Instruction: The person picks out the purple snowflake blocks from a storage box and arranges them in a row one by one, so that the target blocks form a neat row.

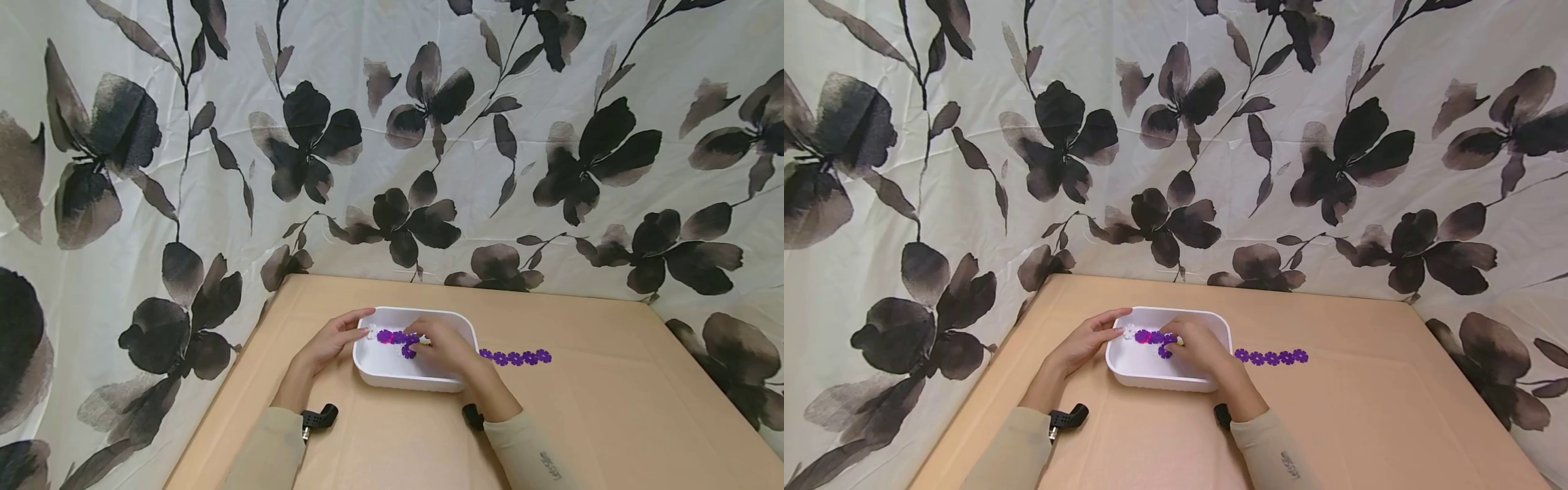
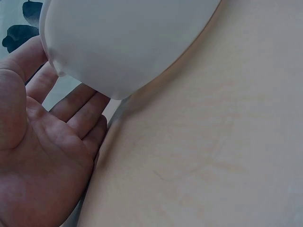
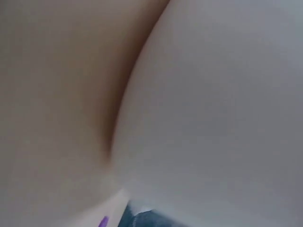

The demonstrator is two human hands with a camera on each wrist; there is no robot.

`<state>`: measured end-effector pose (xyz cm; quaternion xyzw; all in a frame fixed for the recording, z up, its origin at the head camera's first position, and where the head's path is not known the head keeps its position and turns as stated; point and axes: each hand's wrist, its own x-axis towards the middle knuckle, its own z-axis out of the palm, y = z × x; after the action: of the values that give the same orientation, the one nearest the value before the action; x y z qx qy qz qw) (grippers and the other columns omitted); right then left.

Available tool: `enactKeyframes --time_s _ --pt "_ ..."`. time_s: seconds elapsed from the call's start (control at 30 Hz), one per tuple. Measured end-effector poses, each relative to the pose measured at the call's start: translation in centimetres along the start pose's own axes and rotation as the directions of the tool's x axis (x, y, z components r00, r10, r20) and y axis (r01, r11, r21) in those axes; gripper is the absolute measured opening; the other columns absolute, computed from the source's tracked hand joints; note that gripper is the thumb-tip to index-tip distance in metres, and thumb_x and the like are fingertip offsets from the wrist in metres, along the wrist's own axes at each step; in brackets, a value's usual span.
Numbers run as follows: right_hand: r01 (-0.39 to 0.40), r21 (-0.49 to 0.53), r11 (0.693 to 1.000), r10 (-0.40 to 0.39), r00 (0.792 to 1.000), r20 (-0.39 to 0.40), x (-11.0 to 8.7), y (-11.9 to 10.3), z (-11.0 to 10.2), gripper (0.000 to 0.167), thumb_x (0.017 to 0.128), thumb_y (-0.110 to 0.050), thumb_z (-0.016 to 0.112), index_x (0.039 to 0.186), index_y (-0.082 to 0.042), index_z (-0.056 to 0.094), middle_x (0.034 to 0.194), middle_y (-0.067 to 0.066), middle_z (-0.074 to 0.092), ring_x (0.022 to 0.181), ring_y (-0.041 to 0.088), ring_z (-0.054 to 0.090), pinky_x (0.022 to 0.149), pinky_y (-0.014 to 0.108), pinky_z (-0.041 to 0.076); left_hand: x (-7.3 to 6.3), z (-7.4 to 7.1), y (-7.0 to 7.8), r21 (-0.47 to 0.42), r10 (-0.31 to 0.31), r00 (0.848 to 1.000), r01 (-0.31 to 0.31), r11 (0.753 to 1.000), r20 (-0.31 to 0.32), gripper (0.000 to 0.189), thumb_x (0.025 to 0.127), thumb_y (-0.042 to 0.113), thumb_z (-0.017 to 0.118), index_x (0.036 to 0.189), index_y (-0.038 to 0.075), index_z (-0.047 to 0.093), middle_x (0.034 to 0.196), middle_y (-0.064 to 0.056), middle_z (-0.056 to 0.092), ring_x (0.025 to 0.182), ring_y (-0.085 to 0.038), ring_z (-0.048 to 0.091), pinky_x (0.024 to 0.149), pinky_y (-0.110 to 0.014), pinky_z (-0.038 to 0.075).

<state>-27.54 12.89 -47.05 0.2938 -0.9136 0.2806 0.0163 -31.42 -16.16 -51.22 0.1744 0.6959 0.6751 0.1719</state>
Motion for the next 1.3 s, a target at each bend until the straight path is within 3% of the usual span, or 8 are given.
enactKeyframes --time_s 0.17,0.33,0.63,0.9,1.1,1.2,1.3 --pt "0.026 -0.047 0.999 -0.023 0.998 0.057 0.3 -0.1 0.7 0.026 0.093 -0.004 0.075 0.12 -0.004 0.077 0.116 0.01 0.077 0.112 0.026 0.071 0.102 0.045 0.057 0.1 0.0 0.1 0.0 -0.008 1.0 0.008 1.0 0.0 0.055 0.1 0.024 0.071 0.152 0.016 0.054 0.162 -0.008 0.046 0.15 -0.03 0.043 0.127 -0.051 0.027" --pt "0.119 -0.158 0.98 -0.103 0.989 0.11 0.3 -0.2 1.1 0.022 0.092 -0.003 0.077 0.114 -0.007 0.08 0.113 0.007 0.078 0.111 0.024 0.071 0.103 0.043 0.056 0.1 -0.1 0.2 0.009 -0.009 1.0 0.009 1.0 -0.003 0.054 0.101 0.023 0.07 0.152 0.017 0.054 0.162 -0.008 0.046 0.149 -0.03 0.044 0.126 -0.05 0.029" --pt "0.138 -0.309 0.941 -0.114 0.989 0.096 0.5 -0.2 1.5 0.019 0.09 -0.01 0.081 0.109 -0.015 0.082 0.107 0.001 0.074 0.106 0.019 0.068 0.098 0.036 0.057 0.3 0.0 0.1 0.013 -0.005 1.0 0.005 1.0 -0.009 0.053 0.102 0.021 0.069 0.153 0.016 0.054 0.163 -0.007 0.046 0.15 -0.029 0.043 0.126 -0.049 0.03" --pt "0.08 -0.351 0.933 -0.077 0.997 0.024 0.7 0.1 1.2 0.014 0.096 -0.01 0.074 0.106 -0.016 0.082 0.101 -0.002 0.078 0.097 0.016 0.071 0.092 0.034 0.06 0.5 0.3 0.2 0.022 0.002 1.0 -0.001 1.0 -0.022 0.052 0.102 0.021 0.068 0.152 0.017 0.055 0.162 -0.007 0.046 0.15 -0.03 0.042 0.126 -0.05 0.029" --pt "0.037 -0.374 0.927 -0.049 0.999 -0.023 1.0 0.0 0.9 0.017 0.096 -0.002 0.07 0.104 -0.014 0.08 0.092 -0.003 0.075 0.082 0.012 0.061 0.082 0.031 0.059 0.5 0.3 0.2 0.011 -0.005 1.0 0.005 1.0 -0.02 0.051 0.103 0.018 0.066 0.152 0.017 0.054 0.163 -0.007 0.046 0.15 -0.03 0.042 0.127 -0.05 0.028" --pt "0.0 -0.347 0.938 -0.021 0.998 -0.055 1.0 0.0 0.7 0.02 0.096 0.0 0.068 0.105 -0.013 0.079 0.091 -0.002 0.074 0.079 0.013 0.06 0.079 0.033 0.059 0.5 0.3 0.1 0.013 -0.005 1.0 0.005 1.0 -0.023 0.052 0.102 0.019 0.068 0.152 0.017 0.054 0.162 -0.007 0.047 0.15 -0.03 0.043 0.127 -0.051 0.028" --pt "-0.062 -0.252 0.966 0.034 0.993 -0.115 0.8 0.0 0.4 0.019 0.1 -0.001 0.064 0.111 -0.01 0.077 0.099 0.002 0.075 0.088 0.017 0.067 0.088 0.038 0.06 0.6 0.2 0.0 0.018 0.0 1.0 0.0 1.0 -0.028 0.052 0.101 0.021 0.069 0.151 0.018 0.056 0.16 -0.007 0.049 0.148 -0.029 0.044 0.126 -0.05 0.03"
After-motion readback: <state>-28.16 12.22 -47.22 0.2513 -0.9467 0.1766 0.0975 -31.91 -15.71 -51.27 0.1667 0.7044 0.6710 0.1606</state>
